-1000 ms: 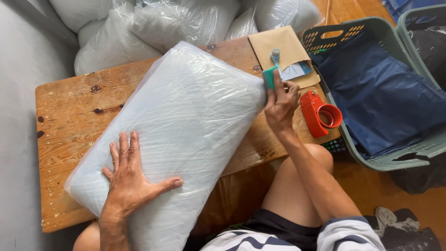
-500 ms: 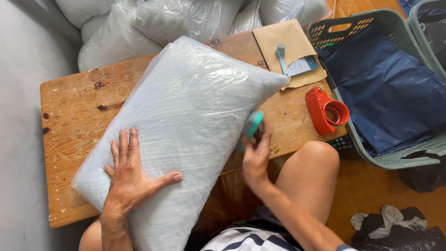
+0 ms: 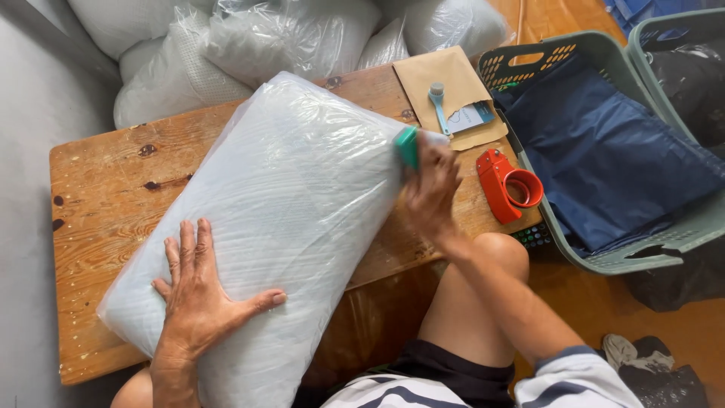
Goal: Cleaning a pillow with a small brush and then packing it into a blue fabric bag.
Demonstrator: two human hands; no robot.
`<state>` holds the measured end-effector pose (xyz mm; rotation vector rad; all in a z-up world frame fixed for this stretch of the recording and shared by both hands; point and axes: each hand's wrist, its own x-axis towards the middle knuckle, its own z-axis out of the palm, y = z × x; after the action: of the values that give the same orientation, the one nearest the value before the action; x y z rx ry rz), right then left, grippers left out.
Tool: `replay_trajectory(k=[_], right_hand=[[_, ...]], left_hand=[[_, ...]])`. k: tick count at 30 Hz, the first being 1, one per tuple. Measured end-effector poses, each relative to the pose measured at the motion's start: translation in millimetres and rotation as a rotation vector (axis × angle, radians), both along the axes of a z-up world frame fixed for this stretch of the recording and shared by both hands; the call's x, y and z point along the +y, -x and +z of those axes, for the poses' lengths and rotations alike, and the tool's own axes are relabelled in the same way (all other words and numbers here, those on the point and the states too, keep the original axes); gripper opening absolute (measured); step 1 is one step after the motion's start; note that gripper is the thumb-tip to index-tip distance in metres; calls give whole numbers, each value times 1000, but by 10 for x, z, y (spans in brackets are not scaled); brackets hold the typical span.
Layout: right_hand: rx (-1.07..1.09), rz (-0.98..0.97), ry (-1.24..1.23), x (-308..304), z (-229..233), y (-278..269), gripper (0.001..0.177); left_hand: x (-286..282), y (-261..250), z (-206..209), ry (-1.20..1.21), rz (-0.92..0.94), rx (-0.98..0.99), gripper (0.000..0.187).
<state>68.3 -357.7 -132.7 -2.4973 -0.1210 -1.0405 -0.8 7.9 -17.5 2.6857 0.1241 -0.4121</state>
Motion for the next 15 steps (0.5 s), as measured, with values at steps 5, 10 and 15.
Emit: replay_trajectory(k=[5, 10, 15], right_hand=[[331, -410, -197, -1367, 138, -1054, 56], [342, -426, -188, -1755, -227, -1432, 42], [420, -418, -62, -1903, -544, -1732, 43]], left_hand=[[80, 147, -206, 17, -54, -240, 157], [76, 572, -193, 104, 99, -758, 142], [325, 941, -676, 151, 616, -782, 126]])
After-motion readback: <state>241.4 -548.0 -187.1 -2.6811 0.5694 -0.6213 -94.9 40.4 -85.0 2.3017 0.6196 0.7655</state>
